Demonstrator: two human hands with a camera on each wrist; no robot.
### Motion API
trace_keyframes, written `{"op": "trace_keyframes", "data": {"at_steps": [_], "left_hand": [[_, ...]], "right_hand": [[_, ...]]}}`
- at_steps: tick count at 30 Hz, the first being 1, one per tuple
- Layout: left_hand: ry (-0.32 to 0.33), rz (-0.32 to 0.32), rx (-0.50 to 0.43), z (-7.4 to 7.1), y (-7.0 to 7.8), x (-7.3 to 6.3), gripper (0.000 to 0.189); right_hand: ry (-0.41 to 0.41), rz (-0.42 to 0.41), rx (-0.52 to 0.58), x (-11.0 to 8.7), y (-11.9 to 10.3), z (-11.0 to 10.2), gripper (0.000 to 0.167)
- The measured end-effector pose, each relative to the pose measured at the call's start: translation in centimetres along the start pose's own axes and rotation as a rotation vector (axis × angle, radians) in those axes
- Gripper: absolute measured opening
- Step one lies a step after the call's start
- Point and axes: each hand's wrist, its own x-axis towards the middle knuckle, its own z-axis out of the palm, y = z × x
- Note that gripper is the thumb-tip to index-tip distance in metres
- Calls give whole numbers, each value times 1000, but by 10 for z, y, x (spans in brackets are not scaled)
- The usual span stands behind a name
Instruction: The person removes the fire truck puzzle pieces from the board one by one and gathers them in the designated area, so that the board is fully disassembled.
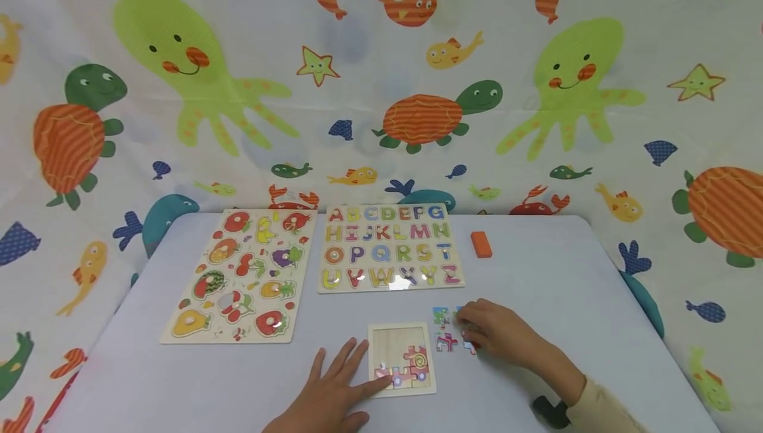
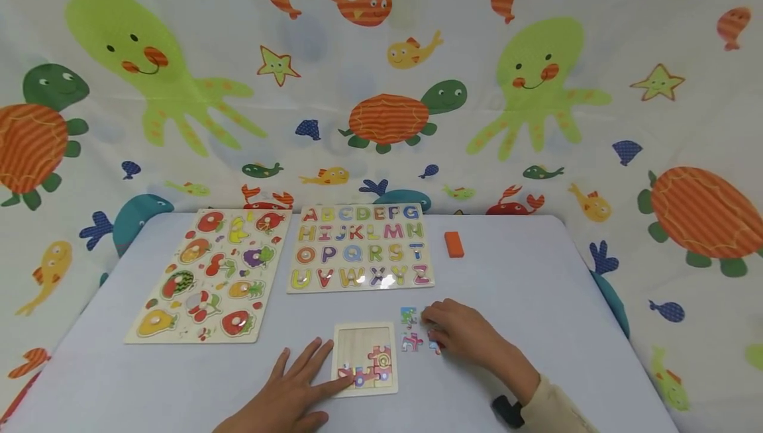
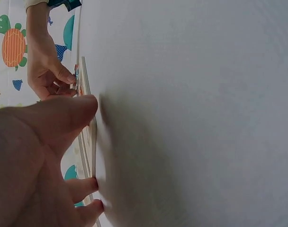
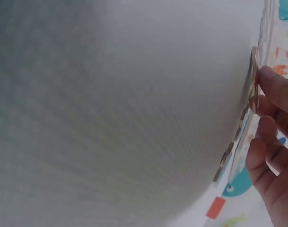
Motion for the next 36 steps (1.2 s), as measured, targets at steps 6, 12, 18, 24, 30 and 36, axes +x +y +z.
{"op": "trace_keyframes", "data": {"at_steps": [6, 12, 18, 24, 30, 36], "left_hand": [[-1, 1, 15, 2, -1, 1, 61], [-6, 5, 24, 2, -2, 1, 62], [-44, -8, 16, 1, -1, 3, 61], [-41, -13, 36, 1, 2, 3, 61], [-40, -20, 52, 1, 1, 2, 61], [-39, -18, 36, 1, 0, 1, 61]], "right_hand": [[54, 34, -45, 3, -9, -2, 33], [16, -63, 13, 15, -25, -7, 39], [-128, -237, -9, 33, -43, 3, 40], [-159, -282, -102, 41, -56, 12, 37], [-139, -273, -127, 42, -61, 14, 36], [-116, -292, -141, 39, -64, 15, 33]]}}
